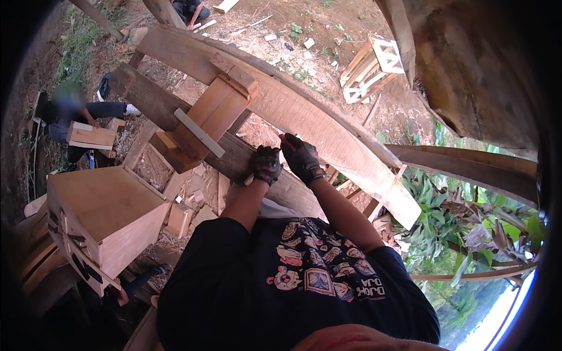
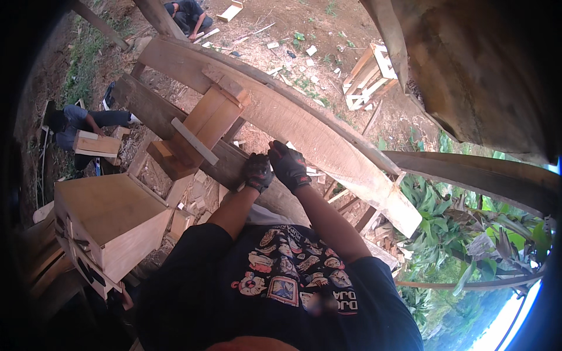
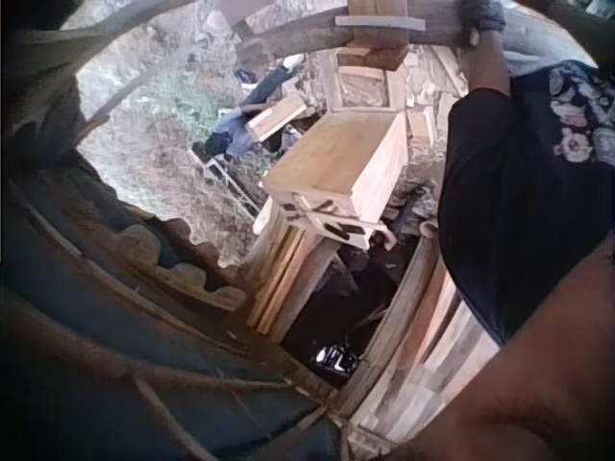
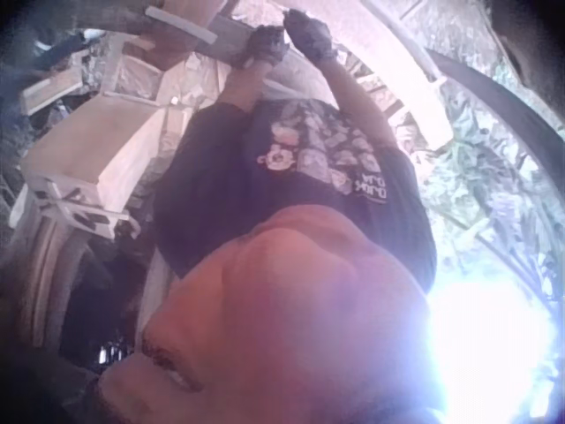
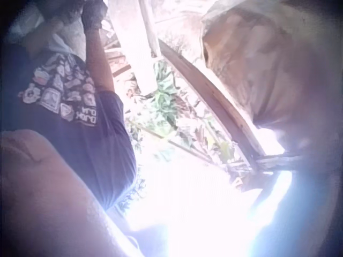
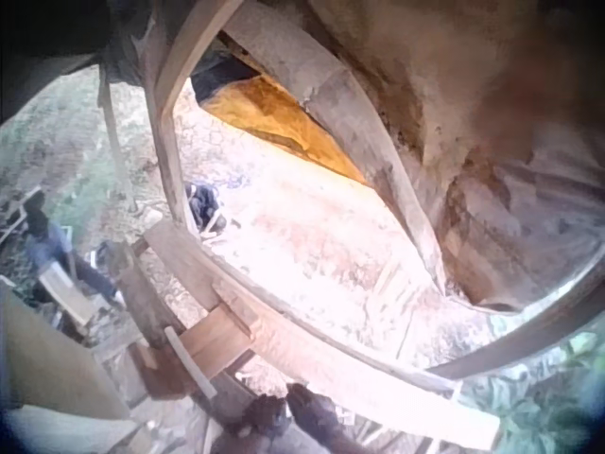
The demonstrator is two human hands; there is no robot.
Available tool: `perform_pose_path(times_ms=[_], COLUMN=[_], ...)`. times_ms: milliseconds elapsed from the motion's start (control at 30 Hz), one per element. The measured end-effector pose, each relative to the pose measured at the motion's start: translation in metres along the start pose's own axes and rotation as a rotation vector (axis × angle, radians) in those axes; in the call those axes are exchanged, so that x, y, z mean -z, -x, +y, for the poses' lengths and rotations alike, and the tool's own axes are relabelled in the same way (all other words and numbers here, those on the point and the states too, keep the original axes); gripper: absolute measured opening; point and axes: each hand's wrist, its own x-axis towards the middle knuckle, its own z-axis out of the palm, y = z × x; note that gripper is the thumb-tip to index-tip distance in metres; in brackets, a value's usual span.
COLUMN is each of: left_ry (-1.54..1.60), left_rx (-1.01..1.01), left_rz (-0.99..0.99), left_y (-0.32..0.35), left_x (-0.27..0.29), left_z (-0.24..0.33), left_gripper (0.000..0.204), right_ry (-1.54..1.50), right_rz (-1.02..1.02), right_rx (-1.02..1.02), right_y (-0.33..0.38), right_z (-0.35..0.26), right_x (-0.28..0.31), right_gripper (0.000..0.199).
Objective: The person uses a hand saw to cut a small piece of wood that is clamped to a larger wooden beam. They hold the wood steady with one hand while sawing with the other, then remove the cut piece.
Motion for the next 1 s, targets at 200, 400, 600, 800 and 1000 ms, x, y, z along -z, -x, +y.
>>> perform_pose_path(times_ms=[200, 400, 600, 800, 1000], left_ry=[0.193, 0.358, 0.636, 0.309, 0.051], left_rx=[-0.161, -0.063, -0.041, 0.207, 0.144], left_rz=[0.162, -0.322, -0.887, -0.231, -0.082], left_y=[0.02, 0.023, 0.004, 0.011, 0.005], left_x=[0.057, 0.084, 0.116, 0.063, 0.0], left_z=[0.005, 0.02, 0.008, -0.023, -0.041], left_gripper=[0.037, 0.048, 0.041, 0.036, 0.045], right_ry=[-0.02, 0.001, -0.059, -0.013, -0.058], right_rz=[0.128, 0.237, 0.247, 0.243, 0.164], right_rx=[0.159, 0.124, 0.183, 0.235, 0.208], right_y=[0.035, 0.085, 0.109, 0.122, 0.13], right_z=[-0.022, 0.02, 0.002, -0.021, -0.033], right_x=[0.042, 0.041, 0.041, 0.066, 0.079], right_gripper=[0.041, 0.039, 0.037, 0.034, 0.032])
